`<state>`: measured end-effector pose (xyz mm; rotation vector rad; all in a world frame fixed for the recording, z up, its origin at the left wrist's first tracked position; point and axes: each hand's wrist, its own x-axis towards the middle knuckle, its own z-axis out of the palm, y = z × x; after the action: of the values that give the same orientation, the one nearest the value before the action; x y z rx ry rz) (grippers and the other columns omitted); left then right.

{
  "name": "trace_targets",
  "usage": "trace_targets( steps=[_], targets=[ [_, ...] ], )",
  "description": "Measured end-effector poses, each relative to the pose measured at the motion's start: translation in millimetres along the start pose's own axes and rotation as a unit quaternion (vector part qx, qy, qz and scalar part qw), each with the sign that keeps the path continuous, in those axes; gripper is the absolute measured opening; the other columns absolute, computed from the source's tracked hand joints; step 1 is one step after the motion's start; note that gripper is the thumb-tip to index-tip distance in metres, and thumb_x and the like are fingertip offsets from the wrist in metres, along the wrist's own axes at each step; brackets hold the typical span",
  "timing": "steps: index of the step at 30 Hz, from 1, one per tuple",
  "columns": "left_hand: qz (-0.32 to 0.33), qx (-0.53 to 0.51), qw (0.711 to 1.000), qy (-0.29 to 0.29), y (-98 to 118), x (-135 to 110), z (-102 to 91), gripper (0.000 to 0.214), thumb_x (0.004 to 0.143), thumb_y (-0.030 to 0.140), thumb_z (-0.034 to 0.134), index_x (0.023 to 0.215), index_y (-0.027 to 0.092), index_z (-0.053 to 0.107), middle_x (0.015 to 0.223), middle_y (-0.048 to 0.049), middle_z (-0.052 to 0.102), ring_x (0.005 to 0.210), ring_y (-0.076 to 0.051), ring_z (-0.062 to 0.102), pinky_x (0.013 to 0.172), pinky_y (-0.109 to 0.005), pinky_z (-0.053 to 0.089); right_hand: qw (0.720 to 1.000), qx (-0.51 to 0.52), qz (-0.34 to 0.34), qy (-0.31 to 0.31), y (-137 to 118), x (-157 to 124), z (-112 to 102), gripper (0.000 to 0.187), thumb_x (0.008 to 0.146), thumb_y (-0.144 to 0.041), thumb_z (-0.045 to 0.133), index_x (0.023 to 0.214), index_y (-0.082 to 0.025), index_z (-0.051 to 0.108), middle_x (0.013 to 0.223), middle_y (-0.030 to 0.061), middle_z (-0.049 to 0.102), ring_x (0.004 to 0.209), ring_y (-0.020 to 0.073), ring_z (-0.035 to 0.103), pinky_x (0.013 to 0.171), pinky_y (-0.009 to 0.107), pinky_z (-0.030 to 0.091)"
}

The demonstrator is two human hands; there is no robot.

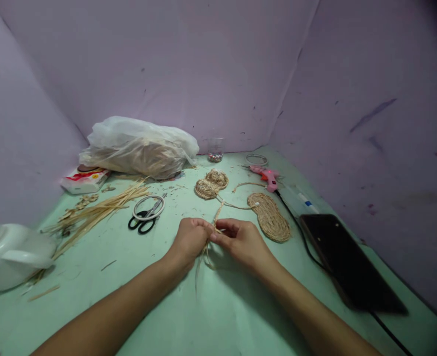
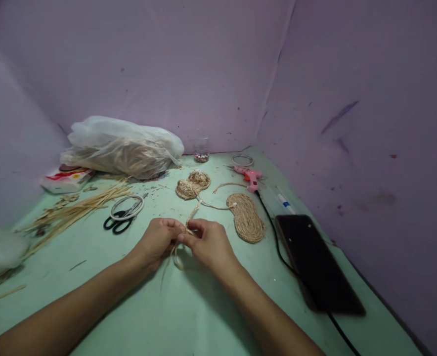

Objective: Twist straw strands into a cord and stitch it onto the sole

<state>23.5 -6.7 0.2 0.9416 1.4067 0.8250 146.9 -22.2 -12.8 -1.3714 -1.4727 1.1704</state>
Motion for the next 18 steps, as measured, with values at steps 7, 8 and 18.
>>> trace_targets(
  steps=[7, 8, 18],
  targets=[
    [-0.003, 0.017, 0.999, -0.04, 2, 0, -3.3, 0.008, 0.051, 0.01, 0.052, 0.044, 0.014, 0.048, 0.032, 0.0068, 0.036, 0.032, -0.003, 0.025, 0.038, -0.019, 0.014, 0.982, -0.155, -0.109, -0.025, -3, -6, -3, 0.022, 0.078, -0.019, 0.047, 0.08, -0.015, 0.068, 0.071, 0.0036, 0.067, 0.062, 0.0136, 0.057, 0.058, 0.023, 0.04],
    [-0.004, 0.018, 0.999, -0.045, 2, 0, -3.8, 0.009, 0.05, 0.009, 0.051, 0.043, 0.014, 0.047, 0.032, 0.007, 0.035, 0.032, -0.003, 0.024, 0.037, -0.019, 0.014, 0.972, -0.189, -0.134, -0.025, -5, -7, -4, 0.023, 0.078, -0.015, 0.046, 0.082, -0.016, 0.068, 0.074, 0.0044, 0.067, 0.066, 0.014, 0.057, 0.062, 0.023, 0.04],
    [-0.001, 0.024, 0.997, -0.07, 5, 1, -4.3, 0.006, 0.048, 0.009, 0.049, 0.043, 0.013, 0.047, 0.033, 0.006, 0.037, 0.032, -0.003, 0.027, 0.037, -0.019, 0.016, 0.989, -0.118, -0.079, -0.046, -6, -4, -5, 0.018, 0.074, -0.014, 0.048, 0.081, -0.016, 0.064, 0.073, 0.0034, 0.062, 0.068, 0.0139, 0.055, 0.064, 0.025, 0.04]
  ],
)
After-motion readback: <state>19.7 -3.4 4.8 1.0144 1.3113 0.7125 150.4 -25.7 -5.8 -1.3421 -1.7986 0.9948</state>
